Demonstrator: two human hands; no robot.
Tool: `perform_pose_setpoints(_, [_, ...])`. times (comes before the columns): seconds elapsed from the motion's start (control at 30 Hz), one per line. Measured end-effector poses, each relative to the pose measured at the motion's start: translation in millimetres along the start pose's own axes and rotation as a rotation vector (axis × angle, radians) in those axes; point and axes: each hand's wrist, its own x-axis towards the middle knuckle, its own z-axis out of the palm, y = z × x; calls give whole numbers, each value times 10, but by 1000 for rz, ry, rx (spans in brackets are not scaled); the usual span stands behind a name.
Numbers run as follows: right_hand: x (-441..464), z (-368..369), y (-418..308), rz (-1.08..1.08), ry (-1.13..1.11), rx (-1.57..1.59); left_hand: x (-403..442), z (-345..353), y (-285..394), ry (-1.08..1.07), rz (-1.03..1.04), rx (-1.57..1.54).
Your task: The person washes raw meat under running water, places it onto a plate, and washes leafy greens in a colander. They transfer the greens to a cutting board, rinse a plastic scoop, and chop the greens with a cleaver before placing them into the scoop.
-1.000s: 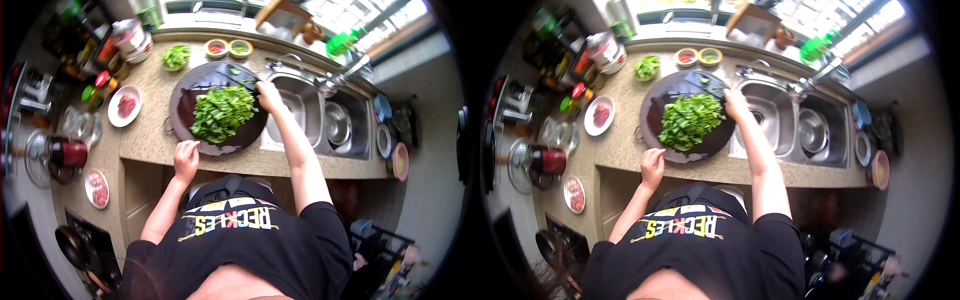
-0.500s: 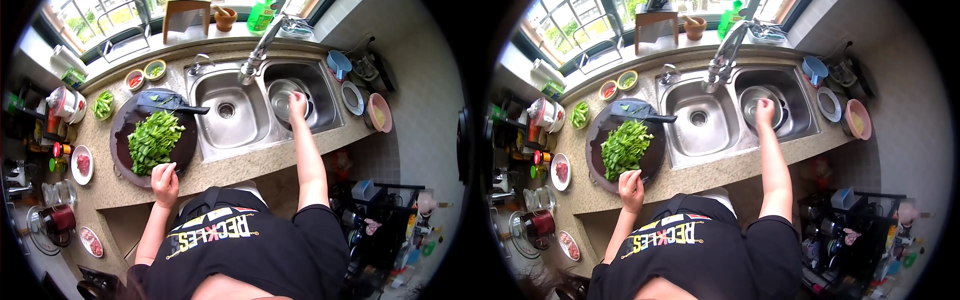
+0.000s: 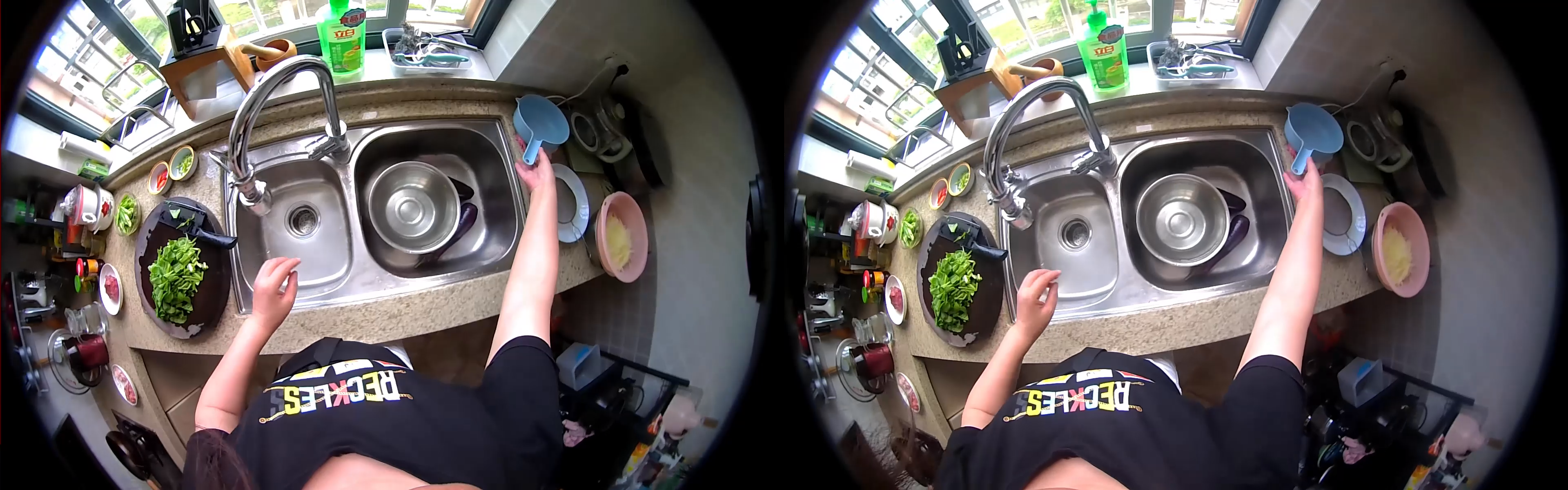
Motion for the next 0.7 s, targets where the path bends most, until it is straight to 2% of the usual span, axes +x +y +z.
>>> perform_pose_setpoints(0.07, [428,-38,-10,96,-291,262,53,124,30,-84,-38,-5])
perform_pose_setpoints(0.1, [98,149,-116,46,-148,189,97,193,16,-81,-47,3])
perform_pose_setpoints(0.2, [64,233,-120,-207,-37,-35,271,319,-98,-123,-25,168])
perform_pose_setpoints(0.33, [-900,200,80,-478,-178,-87,802,521,-103,-194,15,393])
perform_pose_setpoints(0.43, [-1651,153,314,-441,-223,-142,1226,772,-237,-72,63,527])
perform_pose_setpoints(0.53, [-2170,77,584,-312,-274,-207,1575,981,-369,-58,-33,783])
perform_pose_setpoints(0.7, [-2631,-107,968,-91,-449,-316,1607,1047,-525,-55,-57,866])
